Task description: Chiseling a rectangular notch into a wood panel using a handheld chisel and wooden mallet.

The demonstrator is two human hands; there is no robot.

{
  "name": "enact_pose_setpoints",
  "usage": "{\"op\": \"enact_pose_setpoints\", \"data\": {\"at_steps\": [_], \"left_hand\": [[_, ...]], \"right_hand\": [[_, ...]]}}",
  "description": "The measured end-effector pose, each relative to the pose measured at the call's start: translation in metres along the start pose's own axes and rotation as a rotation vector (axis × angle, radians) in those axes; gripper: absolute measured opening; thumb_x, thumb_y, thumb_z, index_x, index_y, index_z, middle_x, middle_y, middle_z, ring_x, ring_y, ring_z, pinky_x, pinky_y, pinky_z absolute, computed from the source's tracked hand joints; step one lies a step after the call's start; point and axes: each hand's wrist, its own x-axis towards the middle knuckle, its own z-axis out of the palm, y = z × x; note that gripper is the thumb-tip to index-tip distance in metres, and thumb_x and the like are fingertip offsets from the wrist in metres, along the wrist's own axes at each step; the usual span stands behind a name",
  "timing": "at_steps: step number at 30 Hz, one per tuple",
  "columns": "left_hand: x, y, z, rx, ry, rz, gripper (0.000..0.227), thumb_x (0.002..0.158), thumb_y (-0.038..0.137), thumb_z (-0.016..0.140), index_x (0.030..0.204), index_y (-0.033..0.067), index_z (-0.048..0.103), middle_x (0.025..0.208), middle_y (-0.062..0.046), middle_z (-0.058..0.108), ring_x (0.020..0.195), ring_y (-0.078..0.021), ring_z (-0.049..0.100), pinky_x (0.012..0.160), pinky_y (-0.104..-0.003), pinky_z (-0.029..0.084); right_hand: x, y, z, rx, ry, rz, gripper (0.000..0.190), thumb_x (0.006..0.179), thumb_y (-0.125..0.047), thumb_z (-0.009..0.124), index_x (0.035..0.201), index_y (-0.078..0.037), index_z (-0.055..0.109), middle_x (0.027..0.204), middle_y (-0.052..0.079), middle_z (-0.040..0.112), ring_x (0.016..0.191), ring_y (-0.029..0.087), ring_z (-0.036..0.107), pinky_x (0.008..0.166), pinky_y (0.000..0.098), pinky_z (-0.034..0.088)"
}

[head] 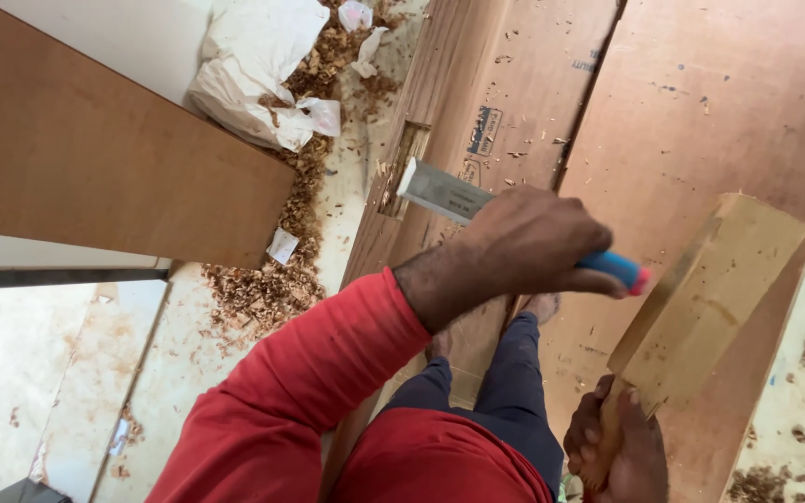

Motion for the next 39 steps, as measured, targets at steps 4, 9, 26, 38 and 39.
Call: {"op": "enact_pose_setpoints", "data": {"at_steps": [4, 9, 26, 38, 39], "left_hand": [[0.014, -0.01, -0.003, -0.062, 0.06, 0.031, 0.07, 0.081, 0.083, 0.05, 0.093, 0.0194, 0.076, 0.075, -0.002, 0.074, 0.069, -0.0225, 0.074, 0.065, -0.045, 0.059], [0.026, -0.02, -0.008, -0.119, 0.077, 0.009, 0.07, 0.08, 0.083, 0.049, 0.098, 0.0211, 0.077, 0.077, -0.002, 0.075, 0.07, -0.0208, 0.075, 0.067, -0.045, 0.06], [0.035, -0.028, -0.023, -0.157, 0.055, -0.014, 0.07, 0.084, 0.081, 0.048, 0.101, 0.0194, 0.076, 0.078, -0.003, 0.075, 0.073, -0.0202, 0.076, 0.072, -0.045, 0.06], [0.034, -0.029, -0.031, -0.195, 0.085, -0.068, 0.073, 0.08, 0.085, 0.045, 0.096, 0.021, 0.076, 0.075, -0.003, 0.075, 0.072, -0.0217, 0.075, 0.068, -0.047, 0.059], [0.034, -0.03, -0.029, -0.194, 0.098, -0.063, 0.072, 0.081, 0.085, 0.046, 0.095, 0.0206, 0.076, 0.075, -0.003, 0.075, 0.072, -0.0221, 0.075, 0.068, -0.047, 0.058]], "right_hand": [[0.01, 0.006, -0.015, 0.045, -0.004, -0.046, 0.045, 0.108, -0.049, 0.048, 0.107, -0.005, 0.05, 0.062, 0.006, 0.042, 0.042, 0.016, 0.043, 0.036, 0.0319, 0.041], [0.01, -0.001, -0.036, 0.082, -0.011, -0.08, 0.044, 0.109, -0.049, 0.051, 0.109, -0.005, 0.051, 0.063, 0.006, 0.043, 0.044, 0.018, 0.046, 0.04, 0.0343, 0.043], [0.012, -0.046, 0.014, -0.099, 0.059, -0.092, 0.04, 0.103, -0.044, 0.059, 0.109, -0.005, 0.053, 0.063, 0.007, 0.044, 0.047, 0.018, 0.046, 0.041, 0.0354, 0.044], [0.022, -0.009, 0.013, 0.161, -0.11, -0.068, 0.04, 0.105, -0.045, 0.052, 0.107, -0.006, 0.054, 0.06, 0.007, 0.048, 0.042, 0.018, 0.048, 0.036, 0.0347, 0.044], [0.02, -0.012, 0.021, 0.16, -0.099, -0.053, 0.039, 0.107, -0.046, 0.051, 0.106, -0.006, 0.053, 0.061, 0.006, 0.047, 0.042, 0.017, 0.046, 0.036, 0.0327, 0.042]]}}
